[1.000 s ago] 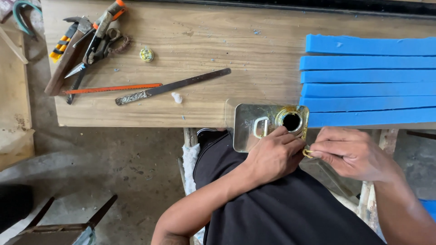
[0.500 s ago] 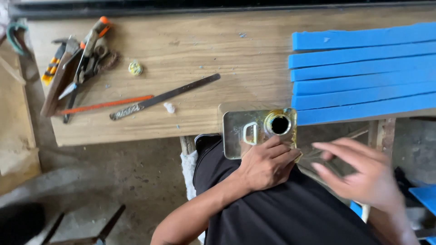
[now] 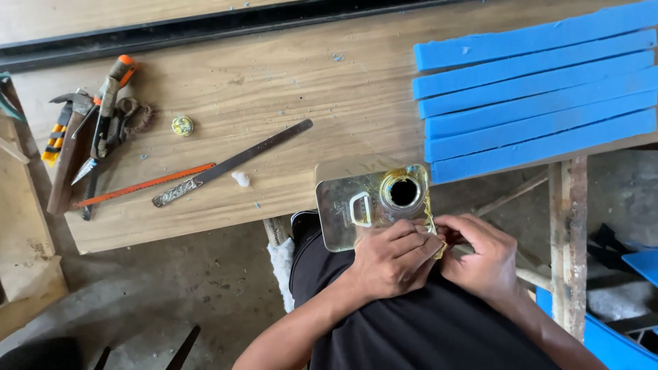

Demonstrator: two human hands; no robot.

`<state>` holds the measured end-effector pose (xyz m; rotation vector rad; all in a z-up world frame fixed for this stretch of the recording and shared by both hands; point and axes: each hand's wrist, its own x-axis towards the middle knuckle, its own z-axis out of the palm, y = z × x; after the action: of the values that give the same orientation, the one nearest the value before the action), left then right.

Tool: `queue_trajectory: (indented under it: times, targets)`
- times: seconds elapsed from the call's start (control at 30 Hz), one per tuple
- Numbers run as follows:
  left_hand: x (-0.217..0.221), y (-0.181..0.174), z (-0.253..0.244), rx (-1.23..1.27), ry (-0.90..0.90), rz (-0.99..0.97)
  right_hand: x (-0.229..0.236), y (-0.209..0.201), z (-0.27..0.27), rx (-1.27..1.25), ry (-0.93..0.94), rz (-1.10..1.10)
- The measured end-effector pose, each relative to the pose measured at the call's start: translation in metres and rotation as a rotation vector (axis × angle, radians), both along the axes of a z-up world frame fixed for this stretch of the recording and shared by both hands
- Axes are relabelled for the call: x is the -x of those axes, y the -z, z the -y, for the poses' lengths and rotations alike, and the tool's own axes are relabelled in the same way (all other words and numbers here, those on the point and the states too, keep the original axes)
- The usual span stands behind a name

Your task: Applying adhesive to the edges of blue foam strips using a small wooden stick as an applicator.

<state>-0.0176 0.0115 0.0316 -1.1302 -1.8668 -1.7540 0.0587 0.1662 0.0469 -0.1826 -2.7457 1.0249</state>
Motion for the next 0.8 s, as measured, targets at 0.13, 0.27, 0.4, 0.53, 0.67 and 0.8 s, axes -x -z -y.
queue_trajectory:
  times: [0.13,0.27,0.4,0.53,0.67,0.8]
  targets:
    - [-0.005,-0.002,-0.002,-0.018,-0.062,0.043,0.006,-0.005,0.010,0.018,0.031,-0.083]
    - [-0.011,0.004,0.004,0.071,-0.046,0.065,-0.001,-0.002,0.013,-0.122,0.018,-0.071]
    - [-0.016,0.006,0.009,0.218,-0.050,0.094,-0.010,0.005,0.006,-0.227,-0.022,-0.076]
    - [-0.013,0.001,0.011,0.345,-0.071,0.182,-0.001,-0.005,0.004,-0.259,-0.012,-0.127]
    - [-0.010,-0.004,0.008,0.322,-0.126,0.198,0.005,-0.013,-0.004,-0.295,-0.116,-0.160]
    - [-0.017,0.010,0.005,0.429,-0.124,0.186,0.003,-0.019,-0.008,-0.368,-0.233,-0.285]
